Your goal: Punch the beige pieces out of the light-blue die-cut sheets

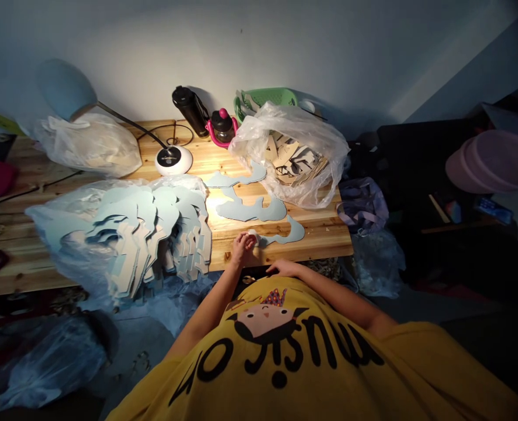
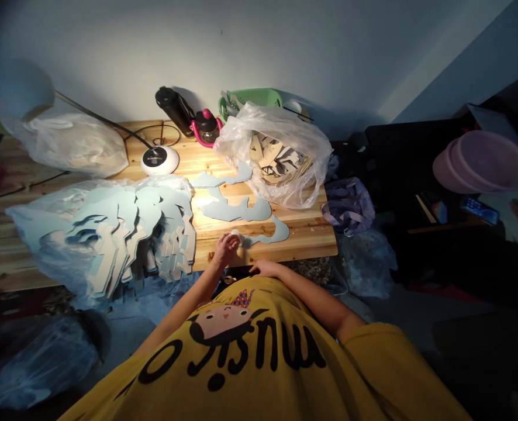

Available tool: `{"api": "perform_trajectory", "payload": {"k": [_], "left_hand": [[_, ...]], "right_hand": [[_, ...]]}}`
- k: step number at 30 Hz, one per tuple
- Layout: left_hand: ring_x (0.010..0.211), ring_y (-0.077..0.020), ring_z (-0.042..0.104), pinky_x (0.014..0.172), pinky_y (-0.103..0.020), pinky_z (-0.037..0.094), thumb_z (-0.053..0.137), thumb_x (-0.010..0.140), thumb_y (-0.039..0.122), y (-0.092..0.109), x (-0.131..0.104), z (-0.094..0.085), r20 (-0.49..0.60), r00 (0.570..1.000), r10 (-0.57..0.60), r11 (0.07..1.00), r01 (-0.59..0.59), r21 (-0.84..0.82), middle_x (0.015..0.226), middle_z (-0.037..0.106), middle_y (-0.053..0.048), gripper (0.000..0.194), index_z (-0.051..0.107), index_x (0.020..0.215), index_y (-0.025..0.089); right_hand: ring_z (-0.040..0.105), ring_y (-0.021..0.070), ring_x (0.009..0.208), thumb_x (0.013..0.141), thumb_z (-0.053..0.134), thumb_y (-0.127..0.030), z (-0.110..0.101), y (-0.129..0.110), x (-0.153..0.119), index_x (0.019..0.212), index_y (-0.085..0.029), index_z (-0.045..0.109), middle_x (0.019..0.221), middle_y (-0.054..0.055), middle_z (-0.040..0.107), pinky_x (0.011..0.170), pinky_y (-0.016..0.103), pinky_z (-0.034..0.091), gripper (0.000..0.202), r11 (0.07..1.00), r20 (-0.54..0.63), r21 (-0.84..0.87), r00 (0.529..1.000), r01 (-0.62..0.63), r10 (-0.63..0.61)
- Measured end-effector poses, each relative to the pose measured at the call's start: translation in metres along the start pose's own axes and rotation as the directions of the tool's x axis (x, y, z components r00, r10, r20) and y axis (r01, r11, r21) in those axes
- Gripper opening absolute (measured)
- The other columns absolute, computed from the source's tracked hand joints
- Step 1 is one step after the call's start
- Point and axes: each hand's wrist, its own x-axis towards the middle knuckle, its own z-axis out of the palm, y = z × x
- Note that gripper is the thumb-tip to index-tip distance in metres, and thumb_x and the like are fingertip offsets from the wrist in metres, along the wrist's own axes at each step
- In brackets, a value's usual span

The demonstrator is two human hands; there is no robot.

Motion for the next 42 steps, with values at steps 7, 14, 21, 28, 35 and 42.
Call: {"api": "perform_trajectory", "payload": {"k": [7,14,21,28,35,42], "left_hand": [[0.085,-0.0181,0.061,0.08,-0.032,0.051,0.073,0.076,0.052,0.013,-0.009,0.021,-0.012,0.998,0.069,0.995,-0.068,0.072,0.091,0.066,-0.008,0.04,0.065,0.09,0.015],[0.093,-0.0202,0.058,0.085,-0.033,0.048,0.071,0.081,0.042,0.014,-0.012,0.022,0.091,0.973,0.212,0.883,-0.23,0.408,0.101,0.063,-0.008,0.032,0.063,0.101,0.018],[0.1,-0.0242,0.056,0.089,-0.037,0.047,0.057,0.087,0.018,-0.002,-0.009,0.011,0.208,0.944,0.257,0.742,-0.331,0.582,0.105,0.063,-0.011,0.02,0.062,0.106,0.016],[0.104,-0.0228,0.056,0.098,-0.041,0.045,0.051,0.091,0.02,-0.012,-0.009,0.013,0.224,0.935,0.274,0.716,-0.354,0.602,0.114,0.063,-0.01,0.02,0.068,0.102,0.018],[0.122,-0.0263,0.05,0.106,-0.045,0.042,0.053,0.09,0.018,-0.013,-0.012,0.009,0.284,0.907,0.312,0.624,-0.421,0.658,0.134,0.055,-0.012,0.023,0.069,0.107,0.02],[0.116,-0.0296,0.052,0.1,-0.047,0.044,0.054,0.093,0.024,-0.005,-0.021,0.009,0.326,0.892,0.313,0.482,-0.445,0.755,0.127,0.059,-0.013,0.024,0.068,0.114,0.024]], "right_hand": [[0.048,0.0134,0.054,0.078,0.058,-0.064,-0.018,-0.005,0.008,0.058,-0.02,0.049,0.054,0.0,0.051,0.051,0.024,0.04,0.049,0.969,-0.662,0.241,0.719,-0.061,0.21],[0.05,0.0143,0.052,0.07,0.064,-0.052,-0.033,0.006,0.021,0.062,-0.02,0.052,0.059,0.002,0.056,0.05,0.026,0.044,0.035,0.923,-0.598,0.385,0.761,-0.003,0.252],[0.061,0.0195,0.069,0.079,0.059,-0.023,-0.042,0.015,0.023,0.067,-0.019,0.059,0.073,0.007,0.068,0.065,0.027,0.042,0.013,0.972,-0.72,0.008,0.673,-0.233,0.167],[0.059,0.0183,0.072,0.089,0.052,-0.017,-0.033,0.019,0.034,0.079,-0.017,0.062,0.079,0.008,0.067,0.065,0.025,0.036,0.014,0.902,-0.741,-0.183,0.658,-0.391,0.135],[0.057,0.0176,0.073,0.091,0.049,-0.016,-0.03,0.017,0.038,0.085,-0.015,0.061,0.082,0.01,0.065,0.064,0.025,0.034,0.014,0.864,-0.727,-0.232,0.67,-0.448,0.153],[0.057,0.0173,0.075,0.089,0.051,-0.016,-0.032,0.029,0.03,0.081,-0.017,0.057,0.081,0.007,0.064,0.069,0.025,0.037,0.01,0.892,-0.699,-0.281,0.712,-0.354,0.062]]}}
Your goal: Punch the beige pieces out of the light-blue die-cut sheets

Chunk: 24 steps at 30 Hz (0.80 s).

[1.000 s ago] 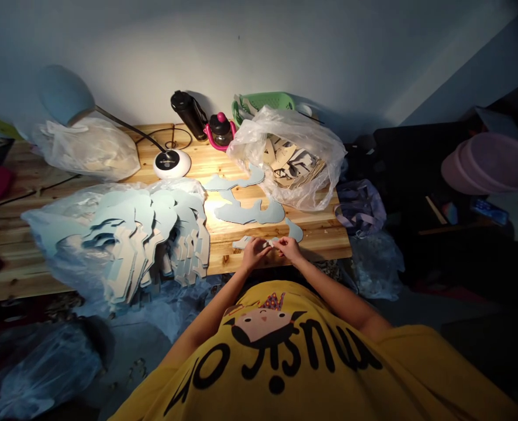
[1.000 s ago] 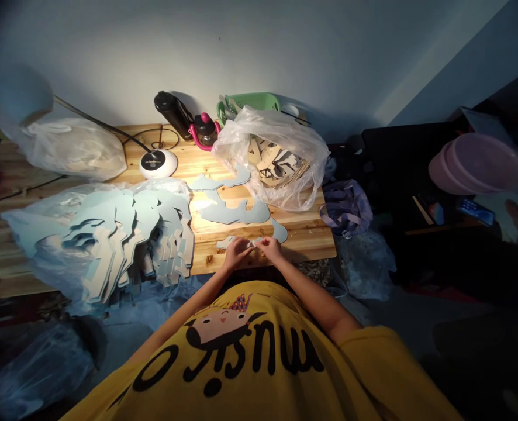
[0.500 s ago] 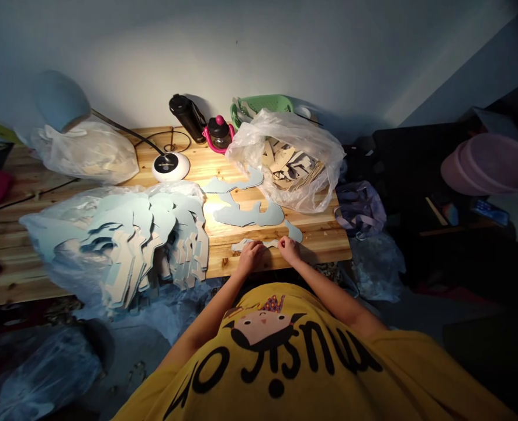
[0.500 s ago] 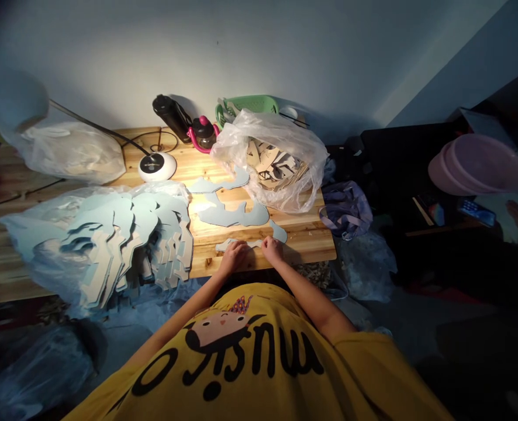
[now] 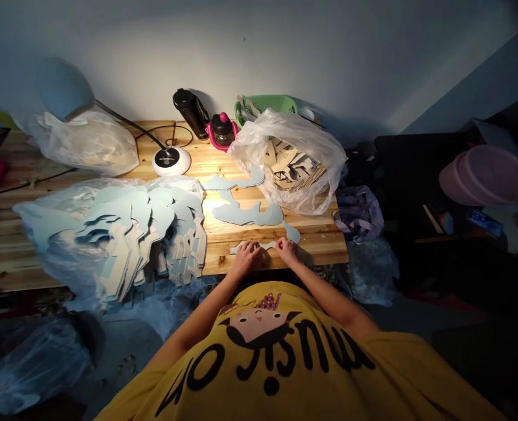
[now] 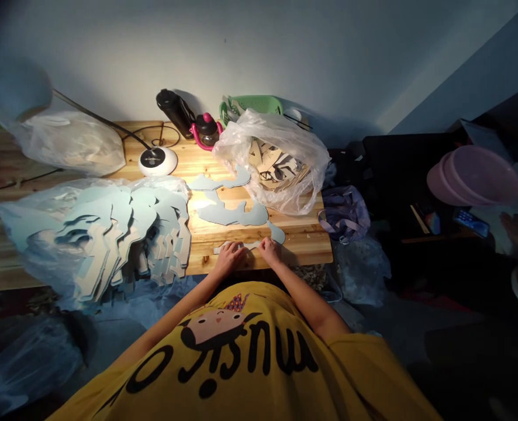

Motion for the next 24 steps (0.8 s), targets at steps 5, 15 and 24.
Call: {"api": "perform_trajectory", "payload": {"k": [5,15,24], "left_hand": [[0.113,-0.0277,0.054,0.099,-0.044,0.045,0.053,0.093,0.021,0.008,-0.004,0.002,-0.035,0.999,-0.034,0.999,0.033,-0.01,0.125,0.059,-0.015,0.025,0.064,0.115,0.019],[0.108,-0.0247,0.059,0.099,-0.041,0.047,0.052,0.077,0.008,-0.003,-0.006,0.006,-0.03,0.982,-0.185,0.974,0.179,-0.137,0.114,0.063,-0.013,0.045,0.053,0.122,0.015],[0.121,-0.0291,0.055,0.105,-0.045,0.044,0.061,0.079,0.019,-0.028,-0.027,-0.003,-0.124,0.961,-0.246,0.937,0.204,-0.284,0.126,0.058,-0.019,0.052,0.049,0.129,0.011]], "right_hand": [[0.055,0.0168,0.076,0.085,0.051,-0.016,-0.006,0.001,-0.01,0.077,-0.019,0.053,0.081,0.005,0.061,0.072,0.025,0.039,0.009,0.977,-0.058,0.112,0.982,0.183,-0.178],[0.049,0.0132,0.065,0.075,0.057,-0.015,-0.045,-0.08,-0.032,0.072,-0.019,0.052,0.072,0.0,0.056,0.065,0.025,0.04,0.008,0.705,0.109,0.568,0.811,0.425,-0.575],[0.052,0.0132,0.068,0.072,0.058,-0.019,-0.055,-0.081,-0.037,0.069,-0.018,0.056,0.072,0.0,0.059,0.068,0.025,0.043,0.005,0.665,0.205,0.704,0.826,0.249,-0.526]]}}
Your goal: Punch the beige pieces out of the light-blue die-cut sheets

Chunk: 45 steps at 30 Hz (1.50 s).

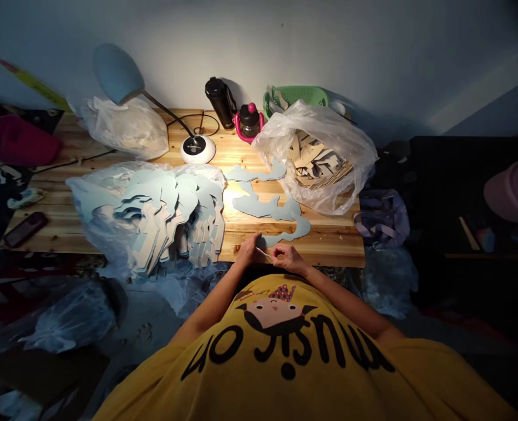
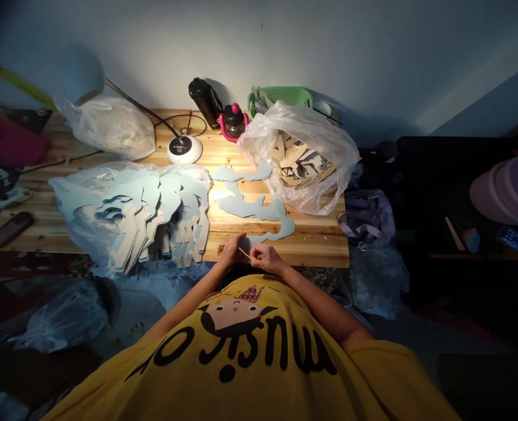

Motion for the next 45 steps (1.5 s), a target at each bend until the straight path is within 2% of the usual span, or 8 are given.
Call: {"api": "perform_trajectory", "payload": {"k": [6,13,17,22,27,32,37,45], "left_hand": [[0.124,-0.028,0.049,0.108,-0.042,0.041,0.069,0.078,0.029,-0.004,-0.001,0.0,-0.122,0.99,-0.076,0.997,0.073,-0.031,0.13,0.052,-0.019,0.053,0.049,0.125,0.013],[0.102,-0.0239,0.06,0.092,-0.036,0.049,0.063,0.068,0.018,0.001,-0.002,-0.018,-0.015,0.989,-0.149,0.976,0.144,-0.166,0.105,0.063,-0.008,0.038,0.059,0.106,0.018],[0.085,-0.019,0.062,0.076,-0.03,0.05,0.068,0.07,0.032,0.001,-0.009,-0.027,0.078,0.96,-0.268,0.833,0.271,-0.482,0.096,0.064,-0.006,0.047,0.057,0.113,0.017],[0.075,-0.0153,0.06,0.07,-0.027,0.05,0.07,0.07,0.042,-0.003,-0.011,-0.029,0.125,0.907,-0.402,0.609,0.367,-0.703,0.087,0.064,-0.005,0.047,0.061,0.107,0.014],[0.069,-0.0144,0.058,0.065,-0.026,0.048,0.071,0.068,0.043,-0.002,-0.008,-0.025,0.017,0.839,-0.543,0.624,0.417,-0.66,0.081,0.064,-0.005,0.041,0.064,0.095,0.013],[0.066,-0.0133,0.056,0.064,-0.024,0.046,0.064,0.072,0.033,0.002,-0.014,-0.025,-0.115,0.77,-0.627,0.705,0.498,-0.505,0.076,0.064,-0.003,0.024,0.066,0.087,0.014],[0.068,-0.0145,0.058,0.066,-0.025,0.046,0.063,0.074,0.029,0.008,-0.015,-0.026,-0.133,0.756,-0.641,0.739,0.561,-0.374,0.077,0.066,-0.003,0.019,0.067,0.087,0.015],[0.066,-0.0152,0.058,0.067,-0.026,0.044,0.064,0.076,0.027,0.01,-0.011,-0.023,-0.141,0.751,-0.645,0.755,0.598,-0.268,0.071,0.065,-0.002,0.017,0.069,0.088,0.016]], "right_hand": [[0.052,0.0128,0.069,0.074,0.059,-0.022,0.0,-0.017,-0.007,0.072,-0.017,0.057,0.074,0.0,0.059,0.067,0.024,0.043,0.006,0.985,0.19,0.169,0.982,-0.041,0.008],[0.055,0.0144,0.073,0.076,0.063,-0.032,-0.037,0.0,-0.001,0.073,-0.017,0.057,0.078,0.001,0.059,0.074,0.027,0.045,0.016,0.982,-0.027,0.175,0.996,-0.075,0.081],[0.052,0.0145,0.067,0.073,0.062,-0.038,-0.053,0.022,0.006,0.069,-0.018,0.056,0.071,0.001,0.058,0.069,0.027,0.044,0.021,0.99,-0.194,0.064,0.972,-0.126,0.136],[0.051,0.0144,0.063,0.071,0.06,-0.041,-0.051,0.043,0.013,0.068,-0.019,0.055,0.067,0.0,0.056,0.064,0.027,0.043,0.023,0.987,-0.225,0.04,0.961,-0.154,0.159],[0.049,0.0147,0.062,0.072,0.057,-0.043,-0.049,0.062,0.02,0.067,-0.02,0.053,0.065,0.0,0.055,0.062,0.026,0.041,0.024,0.98,-0.25,-0.015,0.949,-0.2,0.19],[0.05,0.0163,0.071,0.072,0.055,-0.03,-0.055,0.074,0.028,0.062,-0.022,0.048,0.069,0.001,0.054,0.069,0.027,0.042,0.015,0.924,-0.334,-0.294,0.932,-0.245,0.141],[0.052,0.0156,0.075,0.072,0.057,-0.022,-0.056,0.077,0.033,0.062,-0.021,0.048,0.083,0.003,0.056,0.074,0.026,0.044,0.013,0.857,-0.334,-0.428,0.932,-0.285,0.143],[0.052,0.0166,0.073,0.07,0.06,-0.017,-0.057,0.08,0.036,0.059,-0.021,0.047,0.076,0.003,0.053,0.074,0.027,0.045,0.017,0.823,-0.353,-0.449,0.915,-0.347,0.193]]}}
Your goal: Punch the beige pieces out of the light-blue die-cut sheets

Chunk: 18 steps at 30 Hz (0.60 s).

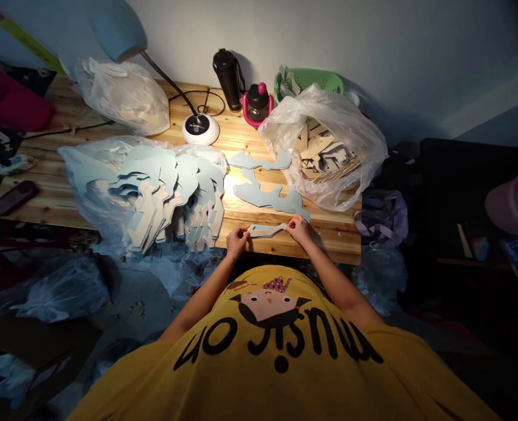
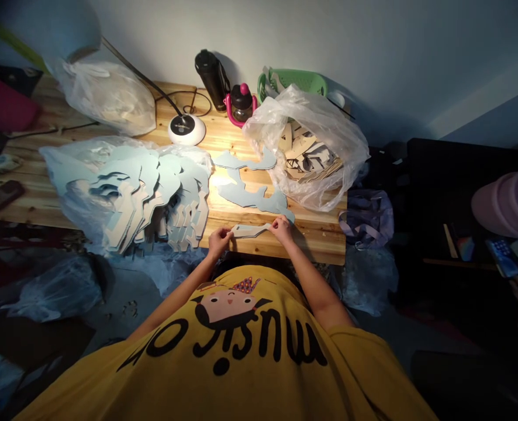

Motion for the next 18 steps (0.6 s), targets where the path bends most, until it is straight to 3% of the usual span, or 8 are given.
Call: {"api": "perform_trajectory", "payload": {"k": [18], "left_hand": [[0.068,-0.0163,0.06,0.068,-0.026,0.043,0.063,0.082,0.029,-0.0026,-0.0023,0.0022,0.021,0.998,0.065,0.993,-0.066,0.094,0.074,0.067,-0.003,0.016,0.069,0.093,0.018]], "right_hand": [[0.053,0.017,0.075,0.07,0.056,-0.008,0.0055,0.0016,0.0029,0.058,-0.022,0.04,0.078,0.003,0.052,0.074,0.028,0.044,0.025,0.995,0.017,-0.094,1.0,0.021,-0.02]]}}
